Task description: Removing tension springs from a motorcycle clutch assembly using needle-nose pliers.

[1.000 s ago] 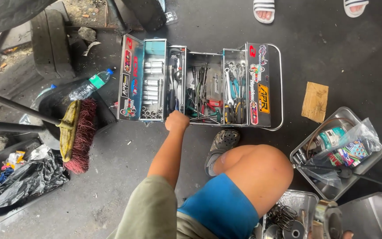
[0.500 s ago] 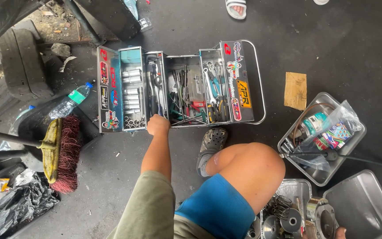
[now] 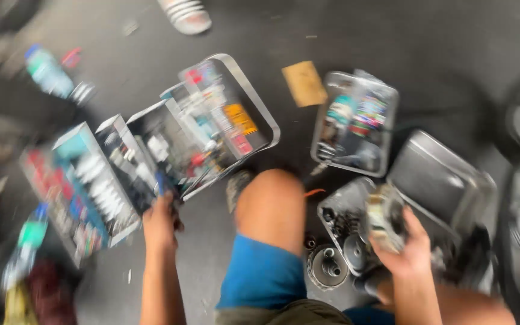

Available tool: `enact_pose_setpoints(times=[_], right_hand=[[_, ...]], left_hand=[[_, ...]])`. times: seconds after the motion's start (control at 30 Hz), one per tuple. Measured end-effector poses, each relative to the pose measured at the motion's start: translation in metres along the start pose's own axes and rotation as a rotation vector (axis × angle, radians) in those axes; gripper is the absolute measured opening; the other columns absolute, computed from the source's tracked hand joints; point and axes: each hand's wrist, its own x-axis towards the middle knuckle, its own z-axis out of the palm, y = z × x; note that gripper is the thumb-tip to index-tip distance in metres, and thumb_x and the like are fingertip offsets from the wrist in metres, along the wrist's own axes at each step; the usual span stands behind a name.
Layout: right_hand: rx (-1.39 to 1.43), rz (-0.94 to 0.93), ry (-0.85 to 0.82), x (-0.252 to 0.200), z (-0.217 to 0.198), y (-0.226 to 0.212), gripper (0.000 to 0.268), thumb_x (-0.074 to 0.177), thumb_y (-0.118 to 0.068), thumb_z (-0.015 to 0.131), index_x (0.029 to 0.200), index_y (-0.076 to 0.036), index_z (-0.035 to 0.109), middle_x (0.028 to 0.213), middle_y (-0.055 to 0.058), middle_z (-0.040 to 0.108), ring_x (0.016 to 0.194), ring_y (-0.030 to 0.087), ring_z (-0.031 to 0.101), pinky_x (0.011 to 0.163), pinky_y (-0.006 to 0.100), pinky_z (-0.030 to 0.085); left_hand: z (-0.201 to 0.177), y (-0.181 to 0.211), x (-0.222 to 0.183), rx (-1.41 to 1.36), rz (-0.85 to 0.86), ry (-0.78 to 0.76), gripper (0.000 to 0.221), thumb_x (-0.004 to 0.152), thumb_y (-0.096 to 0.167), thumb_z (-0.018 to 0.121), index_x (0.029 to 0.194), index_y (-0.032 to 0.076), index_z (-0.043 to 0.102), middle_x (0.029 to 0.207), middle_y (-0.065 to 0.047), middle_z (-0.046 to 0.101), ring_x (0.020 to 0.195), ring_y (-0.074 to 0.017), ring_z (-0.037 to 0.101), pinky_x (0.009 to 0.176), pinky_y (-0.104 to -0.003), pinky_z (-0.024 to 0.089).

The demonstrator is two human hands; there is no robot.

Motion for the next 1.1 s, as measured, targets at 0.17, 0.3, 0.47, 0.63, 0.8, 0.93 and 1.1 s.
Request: enact_pose_setpoints(times=[0.17, 0.3, 0.47, 0.63, 0.8, 0.93, 1.1], right_hand=[[0.011, -0.012, -0.319, -0.022, 0.044, -0.011, 0.047, 0.093, -0.045, 0.065, 0.118, -0.006, 0.070, 0.111, 0.014, 0.074, 0.098, 0.034, 0.071, 0.085, 0.049, 0.055], [0.061, -0.126, -0.427, -0.036, 0.079, -0.037, 0.057, 0.091, -0.046, 0.063, 0.128, -0.002, 0.065, 0.120, 0.018, 0.071, 0.108, 0.036, 0.067, 0.095, 0.052, 0.051], [0.327, -0.297, -0.355, -0.027, 0.064, -0.068, 0.035, 0.093, -0.037, 0.070, 0.115, -0.010, 0.071, 0.122, 0.014, 0.074, 0.116, 0.032, 0.069, 0.108, 0.056, 0.048], [0.418, -0.263, -0.455, -0.011, 0.028, -0.072, 0.054, 0.085, -0.047, 0.076, 0.121, -0.008, 0.071, 0.134, 0.023, 0.067, 0.125, 0.044, 0.061, 0.103, 0.070, 0.041], [0.510, -0.306, -0.343, -0.051, 0.063, -0.080, 0.030, 0.091, -0.031, 0.072, 0.113, -0.010, 0.073, 0.119, 0.013, 0.076, 0.110, 0.030, 0.073, 0.103, 0.052, 0.053], [0.492, -0.264, -0.114, -0.024, 0.065, -0.078, 0.040, 0.087, -0.031, 0.076, 0.118, -0.008, 0.064, 0.122, 0.012, 0.072, 0.115, 0.030, 0.070, 0.106, 0.055, 0.052], [0.363, -0.225, -0.028, -0.008, 0.071, -0.065, 0.048, 0.093, -0.031, 0.068, 0.131, -0.004, 0.057, 0.136, 0.014, 0.063, 0.131, 0.033, 0.060, 0.115, 0.058, 0.042]], left_hand=[[0.114, 0.023, -0.111, 0.191, 0.287, -0.457, 0.018, 0.082, 0.012, 0.064, 0.088, 0.006, 0.079, 0.062, -0.007, 0.061, 0.053, -0.0157, 0.051, 0.048, -0.032, 0.038], [0.236, 0.023, -0.202, 0.327, 0.222, -0.857, 0.025, 0.086, 0.032, 0.066, 0.092, 0.009, 0.072, 0.057, -0.001, 0.048, 0.052, -0.0129, 0.053, 0.042, -0.030, 0.047], [0.324, -0.034, -0.211, 0.351, 0.446, -1.358, 0.028, 0.093, 0.030, 0.067, 0.077, 0.007, 0.070, 0.049, -0.006, 0.053, 0.045, -0.0176, 0.059, 0.043, -0.034, 0.056], [0.306, -0.006, -0.238, 0.622, 0.622, -1.542, 0.034, 0.090, 0.036, 0.057, 0.072, 0.008, 0.059, 0.058, -0.012, 0.053, 0.062, -0.0307, 0.059, 0.061, -0.045, 0.053], [0.330, -0.042, -0.213, 0.526, 1.275, -0.973, 0.025, 0.072, 0.039, 0.076, 0.076, 0.016, 0.067, 0.057, -0.007, 0.059, 0.061, -0.0296, 0.068, 0.058, -0.040, 0.055], [0.343, -0.056, -0.232, -0.042, 0.770, -1.579, 0.084, 0.090, 0.055, 0.056, 0.159, 0.010, 0.039, 0.143, -0.022, 0.050, 0.136, -0.0356, 0.045, 0.116, -0.049, 0.033], [0.366, -0.126, -0.197, -0.088, 0.243, -1.267, 0.060, 0.096, 0.028, 0.066, 0.145, -0.002, 0.048, 0.139, -0.017, 0.053, 0.131, -0.0320, 0.047, 0.121, -0.048, 0.030]])
